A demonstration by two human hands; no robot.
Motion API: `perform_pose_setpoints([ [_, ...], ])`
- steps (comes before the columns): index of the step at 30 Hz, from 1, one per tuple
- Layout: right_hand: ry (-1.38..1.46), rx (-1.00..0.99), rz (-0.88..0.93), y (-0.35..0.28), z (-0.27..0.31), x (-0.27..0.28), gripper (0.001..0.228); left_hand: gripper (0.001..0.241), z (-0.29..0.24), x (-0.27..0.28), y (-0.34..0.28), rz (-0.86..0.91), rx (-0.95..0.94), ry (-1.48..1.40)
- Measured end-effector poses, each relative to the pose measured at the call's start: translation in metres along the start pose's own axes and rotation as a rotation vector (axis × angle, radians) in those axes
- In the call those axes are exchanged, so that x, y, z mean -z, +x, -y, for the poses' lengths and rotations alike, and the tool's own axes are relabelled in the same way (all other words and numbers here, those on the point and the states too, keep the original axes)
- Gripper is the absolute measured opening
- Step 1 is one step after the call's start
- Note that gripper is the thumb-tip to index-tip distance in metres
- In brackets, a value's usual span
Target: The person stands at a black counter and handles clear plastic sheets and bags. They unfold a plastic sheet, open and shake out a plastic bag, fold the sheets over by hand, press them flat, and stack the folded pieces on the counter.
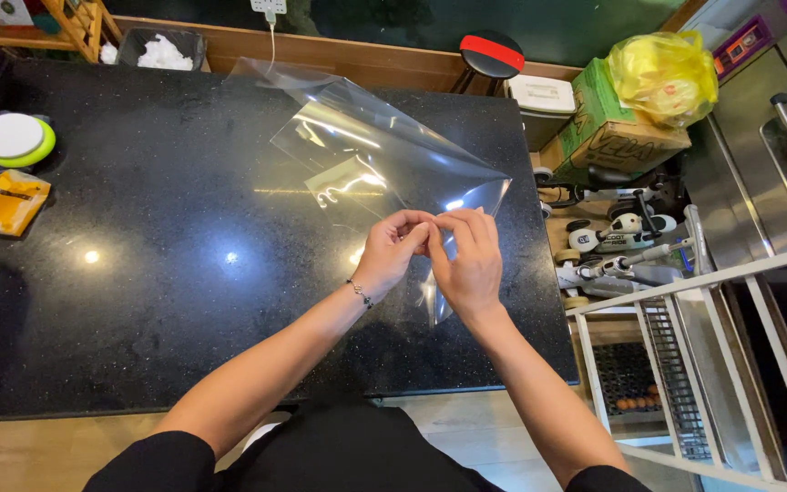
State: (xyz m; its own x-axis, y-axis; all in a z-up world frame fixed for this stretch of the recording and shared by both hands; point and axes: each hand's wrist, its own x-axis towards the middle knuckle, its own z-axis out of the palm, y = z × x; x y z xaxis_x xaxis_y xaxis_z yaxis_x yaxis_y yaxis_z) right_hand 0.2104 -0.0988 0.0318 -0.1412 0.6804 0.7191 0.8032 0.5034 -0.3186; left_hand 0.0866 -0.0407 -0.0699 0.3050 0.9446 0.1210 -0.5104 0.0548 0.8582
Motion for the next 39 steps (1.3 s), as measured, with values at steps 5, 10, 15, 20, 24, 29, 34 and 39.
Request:
perform_pose_setpoints([
  [5,-0.007,0.011,-0.015,0.001,-0.001,-0.004,0.017,0.025,-0.001,0.005,-0.001,0.013,-0.003,-0.008],
  [10,-0.013,-0.009,0.068,0.010,0.005,0.005,0.014,0.032,-0.003,0.017,-0.003,0.069,0.037,-0.097],
  [15,-0.008,0.157,0.174,0.029,0.014,0.024,0.030,0.041,-0.021,0.025,-0.004,0.171,0.011,-0.093],
  [20,0.154,0.094,0.462,0.054,-0.008,0.023,0.024,0.038,-0.023,0.020,-0.010,0.031,-0.094,0.091],
  [24,0.152,0.062,0.709,0.083,-0.015,0.016,0.029,0.034,-0.024,0.020,-0.017,-0.045,-0.112,0.135],
  [29,0.234,-0.048,1.018,0.105,-0.016,0.008,0.030,0.033,-0.017,0.028,-0.019,-0.117,-0.045,-0.005],
  [34,0.124,-0.026,1.026,0.109,-0.013,0.000,0.028,0.032,-0.018,0.027,-0.021,-0.145,-0.040,-0.008],
  [39,0.188,-0.060,1.070,0.113,-0.025,-0.007,0.025,0.031,-0.014,0.021,-0.024,-0.162,-0.036,-0.033],
])
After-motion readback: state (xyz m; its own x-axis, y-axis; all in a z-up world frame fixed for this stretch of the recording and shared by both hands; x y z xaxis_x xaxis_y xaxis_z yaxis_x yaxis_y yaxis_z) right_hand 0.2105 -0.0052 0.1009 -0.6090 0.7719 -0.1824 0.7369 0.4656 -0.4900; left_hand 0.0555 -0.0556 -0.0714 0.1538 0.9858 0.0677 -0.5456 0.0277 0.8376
